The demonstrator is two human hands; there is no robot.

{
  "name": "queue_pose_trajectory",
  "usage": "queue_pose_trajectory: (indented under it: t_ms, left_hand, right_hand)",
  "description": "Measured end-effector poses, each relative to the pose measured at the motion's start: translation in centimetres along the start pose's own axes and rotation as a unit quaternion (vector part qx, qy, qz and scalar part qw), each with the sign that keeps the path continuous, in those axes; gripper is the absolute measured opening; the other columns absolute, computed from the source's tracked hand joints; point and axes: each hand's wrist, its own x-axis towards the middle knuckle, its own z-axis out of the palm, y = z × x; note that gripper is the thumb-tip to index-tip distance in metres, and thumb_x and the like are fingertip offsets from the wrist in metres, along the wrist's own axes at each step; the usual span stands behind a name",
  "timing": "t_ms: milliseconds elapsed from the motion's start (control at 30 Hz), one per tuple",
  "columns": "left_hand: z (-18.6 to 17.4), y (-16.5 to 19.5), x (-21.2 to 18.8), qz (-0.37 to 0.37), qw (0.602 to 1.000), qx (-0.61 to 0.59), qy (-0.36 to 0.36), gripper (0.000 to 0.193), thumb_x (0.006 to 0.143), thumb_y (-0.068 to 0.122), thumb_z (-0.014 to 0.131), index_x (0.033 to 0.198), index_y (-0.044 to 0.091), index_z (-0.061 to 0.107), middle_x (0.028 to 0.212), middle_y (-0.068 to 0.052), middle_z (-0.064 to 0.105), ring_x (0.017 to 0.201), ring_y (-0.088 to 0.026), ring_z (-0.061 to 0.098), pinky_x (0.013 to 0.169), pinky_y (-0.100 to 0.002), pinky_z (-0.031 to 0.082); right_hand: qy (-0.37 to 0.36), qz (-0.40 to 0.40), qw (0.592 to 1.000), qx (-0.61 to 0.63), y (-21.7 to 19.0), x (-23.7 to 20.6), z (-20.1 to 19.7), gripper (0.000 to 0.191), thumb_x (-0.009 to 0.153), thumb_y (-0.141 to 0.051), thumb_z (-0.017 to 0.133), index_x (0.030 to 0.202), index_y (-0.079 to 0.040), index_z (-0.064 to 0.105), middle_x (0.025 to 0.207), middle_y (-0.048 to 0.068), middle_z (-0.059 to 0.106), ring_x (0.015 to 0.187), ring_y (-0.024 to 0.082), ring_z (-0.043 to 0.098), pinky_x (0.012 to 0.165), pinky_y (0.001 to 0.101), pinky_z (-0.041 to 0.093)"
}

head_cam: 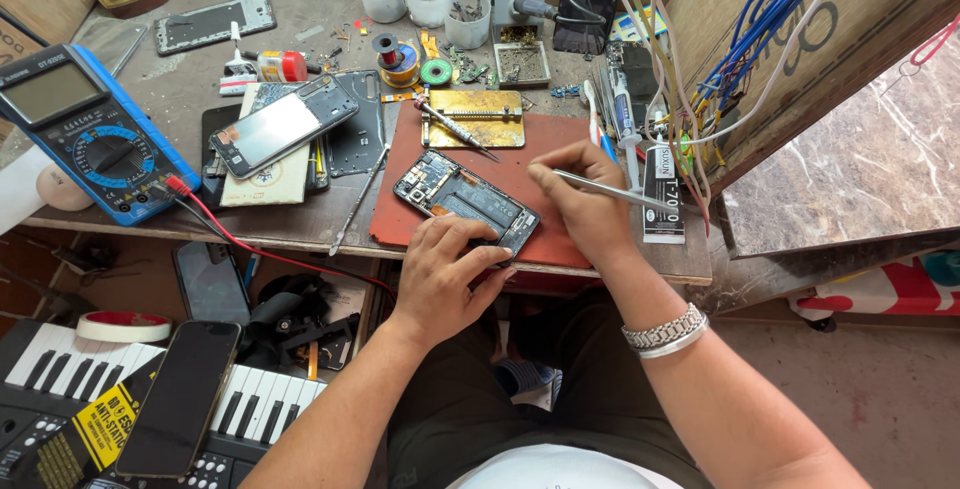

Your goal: The person works on a disassembled smartphone lying on a red mat at a cluttered repair bench. They hold the phone steady with one hand while using a metal probe and tweezers to manipulate small internal components, at one point lifting a small part from the board and setting it aside before continuing to work on the phone.

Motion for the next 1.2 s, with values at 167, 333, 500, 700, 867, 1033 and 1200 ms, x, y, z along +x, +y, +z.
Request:
queue_pose_trajectory:
  t_ms: [167,333,500,700,867,1033,1200]
  left_hand:
    - [-0.6,0.5,0.5,-0.011,1.000,-0.016,0.002,0.022,0.086,0.025,0.081,0.102,0.015,0.071,0.110,-0.003,0.065,0.108,-0.027,0.061,0.100,-0.045,0.045]
    - [-1.0,1.2,1.9,-0.058,0.998,-0.006,0.023,0.016,0.089,0.023,0.078,0.101,0.015,0.072,0.102,0.000,0.068,0.102,-0.023,0.064,0.095,-0.042,0.045]
    - [-1.0,-0.8,5.0,-0.067,0.991,0.076,-0.083,0.015,0.087,0.024,0.077,0.101,0.017,0.075,0.094,-0.001,0.068,0.097,-0.024,0.064,0.086,-0.043,0.043]
    - [-0.5,-3.6,8.1,-0.006,0.974,0.124,-0.189,0.010,0.083,0.024,0.075,0.092,0.020,0.077,0.091,0.001,0.069,0.096,-0.023,0.065,0.083,-0.043,0.043]
    - [-0.3,-4.4,9.2,0.026,0.960,0.116,-0.253,0.009,0.083,0.022,0.073,0.087,0.015,0.077,0.088,-0.003,0.068,0.091,-0.026,0.067,0.079,-0.045,0.046]
    - [-0.3,-4.7,10.0,0.074,0.962,0.063,-0.255,0.007,0.080,0.015,0.071,0.082,0.008,0.073,0.084,-0.008,0.067,0.086,-0.031,0.067,0.075,-0.045,0.052]
    - [0.0,-4.5,10.4,0.073,0.961,0.060,-0.261,0.006,0.076,0.012,0.071,0.076,0.006,0.070,0.081,-0.010,0.066,0.080,-0.032,0.067,0.073,-0.045,0.054]
  right_hand:
    - [0.035,-0.057,0.997,0.039,0.1,-0.1,0.1,0.013,0.095,0.002,0.065,0.105,-0.004,0.060,0.103,0.006,0.066,0.088,0.009,0.065,0.079,0.0230,0.055]
    - [0.042,-0.078,0.996,-0.021,-0.5,-0.1,0.5,0.010,0.091,0.008,0.062,0.096,-0.001,0.062,0.107,0.010,0.070,0.088,0.009,0.066,0.076,0.0229,0.055]
    - [0.037,-0.047,0.998,0.004,-1.6,-0.1,1.0,0.010,0.091,-0.002,0.073,0.093,-0.002,0.064,0.105,0.007,0.073,0.090,0.008,0.068,0.078,0.0221,0.057]
    - [0.048,-0.030,0.998,0.039,-2.2,-0.1,1.1,0.021,0.096,-0.019,0.076,0.095,-0.002,0.064,0.096,0.005,0.073,0.083,0.008,0.067,0.075,0.0230,0.057]
    - [0.051,-0.022,0.997,0.049,-2.2,0.0,1.2,0.020,0.101,-0.022,0.070,0.099,-0.002,0.067,0.090,0.005,0.071,0.081,0.007,0.069,0.075,0.0235,0.060]
    - [0.050,-0.035,0.996,0.061,-2.5,0.0,1.4,0.020,0.101,-0.020,0.069,0.097,-0.002,0.064,0.098,0.004,0.070,0.082,0.007,0.068,0.074,0.0235,0.059]
    - [0.041,-0.055,0.995,0.077,-2.6,0.0,1.4,0.020,0.103,-0.018,0.068,0.093,-0.002,0.059,0.107,0.005,0.066,0.082,0.007,0.066,0.074,0.0234,0.058]
